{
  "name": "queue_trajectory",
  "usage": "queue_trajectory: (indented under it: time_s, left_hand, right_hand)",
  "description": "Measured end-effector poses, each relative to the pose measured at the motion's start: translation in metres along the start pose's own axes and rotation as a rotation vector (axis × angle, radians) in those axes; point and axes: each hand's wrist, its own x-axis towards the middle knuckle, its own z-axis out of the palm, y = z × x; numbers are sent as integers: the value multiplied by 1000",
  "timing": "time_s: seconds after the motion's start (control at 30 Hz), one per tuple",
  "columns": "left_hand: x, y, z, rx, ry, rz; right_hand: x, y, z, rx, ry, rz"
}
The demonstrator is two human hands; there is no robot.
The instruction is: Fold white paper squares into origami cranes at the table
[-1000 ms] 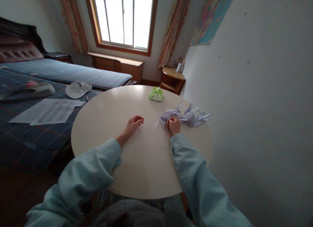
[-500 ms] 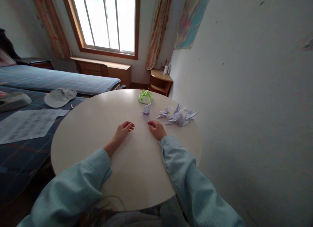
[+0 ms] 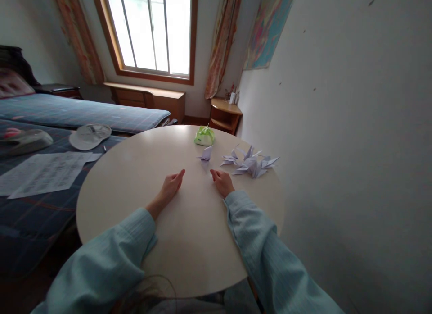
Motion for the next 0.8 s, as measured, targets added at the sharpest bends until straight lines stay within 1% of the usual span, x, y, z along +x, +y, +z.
queue_trajectory:
  time_s: [0.1,0.27,0.33,0.43,0.53,0.6,0.63,0.73,0.8]
  left_hand:
    - [0,0,0,-2,-13,-8]
    - [1,-1,1,-42,20,117]
    - [3,-2,2,-55,37,142]
    - [4,-5,2,-6,24,143]
    - [3,-3,-1,36,10,130]
    - [-1,4,-3,66,38,148]
    - [-4,11,-4,83,52,183]
    - [-21,41,-5,88,86,344]
    - [-40,68,-7,20,127,471]
  right_hand:
    - [0,1,1,47,51,0]
    - [-1,2,3,157,42,1]
    - [-2,2,3,187,57,-14]
    - [-2,4,3,218,90,-3]
    - [-1,6,1,187,120,28]
    - [0,8,0,129,156,46]
    - [0,8,-1,99,174,66]
    - [-2,11,-6,33,275,116]
    - [-5,15,-11,30,388,94]
